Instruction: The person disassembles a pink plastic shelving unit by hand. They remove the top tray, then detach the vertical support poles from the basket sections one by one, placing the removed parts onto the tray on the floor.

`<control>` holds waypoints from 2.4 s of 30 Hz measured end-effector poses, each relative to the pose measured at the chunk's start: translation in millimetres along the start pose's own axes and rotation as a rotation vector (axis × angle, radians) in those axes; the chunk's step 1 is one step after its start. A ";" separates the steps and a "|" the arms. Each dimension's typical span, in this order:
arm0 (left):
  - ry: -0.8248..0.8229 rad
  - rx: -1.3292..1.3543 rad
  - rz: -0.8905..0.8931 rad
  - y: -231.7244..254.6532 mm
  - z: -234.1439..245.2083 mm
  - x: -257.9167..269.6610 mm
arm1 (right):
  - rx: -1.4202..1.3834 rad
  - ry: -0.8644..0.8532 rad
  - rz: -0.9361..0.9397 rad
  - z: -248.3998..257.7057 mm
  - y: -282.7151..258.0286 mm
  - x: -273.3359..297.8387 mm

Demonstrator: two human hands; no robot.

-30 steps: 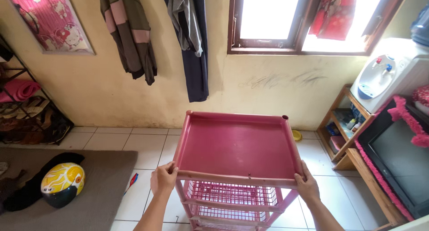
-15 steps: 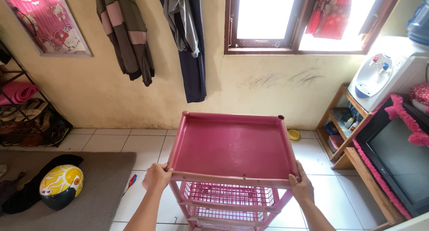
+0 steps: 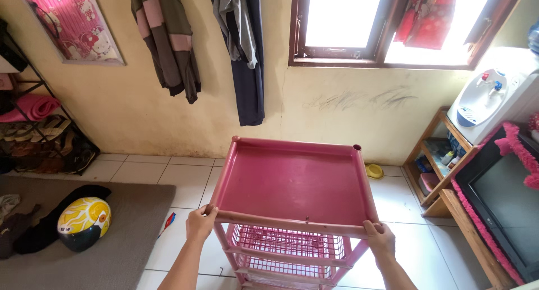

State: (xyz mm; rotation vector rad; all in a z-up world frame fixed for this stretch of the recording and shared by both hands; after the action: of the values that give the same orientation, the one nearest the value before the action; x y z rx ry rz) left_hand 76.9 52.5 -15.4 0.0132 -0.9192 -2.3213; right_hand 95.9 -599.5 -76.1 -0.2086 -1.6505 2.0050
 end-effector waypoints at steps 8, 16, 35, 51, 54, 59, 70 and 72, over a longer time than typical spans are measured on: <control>-0.190 0.194 0.031 -16.7 -40.7 -32.8 | -0.275 0.108 -0.339 -4.7 6.2 8.9; -0.238 0.105 0.229 -24.1 -52.5 -41.8 | -0.306 0.219 -0.403 -1.4 -4.7 20.3; -0.253 0.960 0.236 -36.5 -92.1 -42.0 | -0.544 0.215 -0.381 -1.5 -10.9 26.6; -0.299 0.670 0.127 -5.0 -84.6 -17.0 | -0.537 0.170 -0.060 26.5 -37.2 -12.1; -0.296 0.772 0.047 8.2 -78.9 -7.7 | -0.528 0.147 -0.101 31.2 -30.8 -13.4; -0.327 0.867 0.077 17.4 -72.8 3.2 | -0.543 0.157 -0.148 33.1 -17.2 -7.6; -0.331 0.783 0.078 -5.5 -73.6 8.0 | -0.506 0.088 -0.121 29.9 -19.9 -4.9; -0.356 0.689 0.078 -12.6 -69.8 8.7 | -0.457 0.047 -0.053 24.4 -31.2 -9.3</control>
State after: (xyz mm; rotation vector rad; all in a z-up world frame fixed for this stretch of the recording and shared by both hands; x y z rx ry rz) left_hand 79.0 11.8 -74.1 -0.1487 -1.8224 -1.8574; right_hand 102.5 -621.6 -42.6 -0.3669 -2.0397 1.5473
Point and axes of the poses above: each hand's wrist, its own x-axis away from the middle knuckle, its own z-axis out of the back of the hand, y = z × x, the point moved 10 cm from there along -x, towards the middle knuckle, and after that the axes turned 7 degrees about -x, right-handed, at the moved point
